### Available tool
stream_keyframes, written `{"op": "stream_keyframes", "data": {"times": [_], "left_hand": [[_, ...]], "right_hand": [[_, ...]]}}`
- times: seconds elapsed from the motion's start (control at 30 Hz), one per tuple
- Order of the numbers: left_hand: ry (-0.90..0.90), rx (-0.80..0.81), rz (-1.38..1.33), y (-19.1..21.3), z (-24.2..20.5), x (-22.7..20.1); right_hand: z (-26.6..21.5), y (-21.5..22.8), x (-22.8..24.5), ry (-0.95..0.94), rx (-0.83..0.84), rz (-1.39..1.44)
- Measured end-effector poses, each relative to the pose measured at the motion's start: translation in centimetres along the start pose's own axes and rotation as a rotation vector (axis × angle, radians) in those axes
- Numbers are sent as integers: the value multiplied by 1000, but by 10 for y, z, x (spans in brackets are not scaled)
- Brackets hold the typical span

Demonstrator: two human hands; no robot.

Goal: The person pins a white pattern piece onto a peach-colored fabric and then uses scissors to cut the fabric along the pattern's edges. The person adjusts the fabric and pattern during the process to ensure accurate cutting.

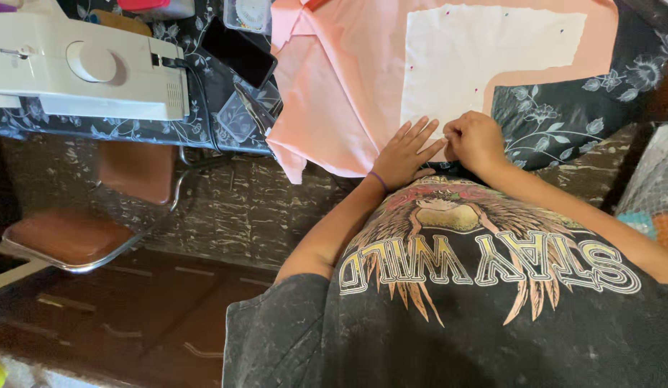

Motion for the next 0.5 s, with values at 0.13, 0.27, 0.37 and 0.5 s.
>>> {"op": "stream_keyframes", "data": {"times": [0.13,0.27,0.37,0.5], "left_hand": [[-10,-17,-11,-1,-1,1],[-20,-29,7,-3,-1,3],[-19,-20,8,-2,-1,2],[-14,-13,14,-3,0,3]], "right_hand": [[-2,-3,-4,3,-19,33],[-1,-6,-7,-43,33,105],[0,-10,-8,-44,49,130],[2,-20,-12,-54,61,145]]}}
Point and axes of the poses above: each hand's wrist, its own z-axis towards the middle knuckle, its own y-axis out of the back of the hand, x = y × z, the point moved 6 cm from there along z, towards the middle knuckle, and after that the axes turned 13 degrees about -z, right-handed, at the moved point
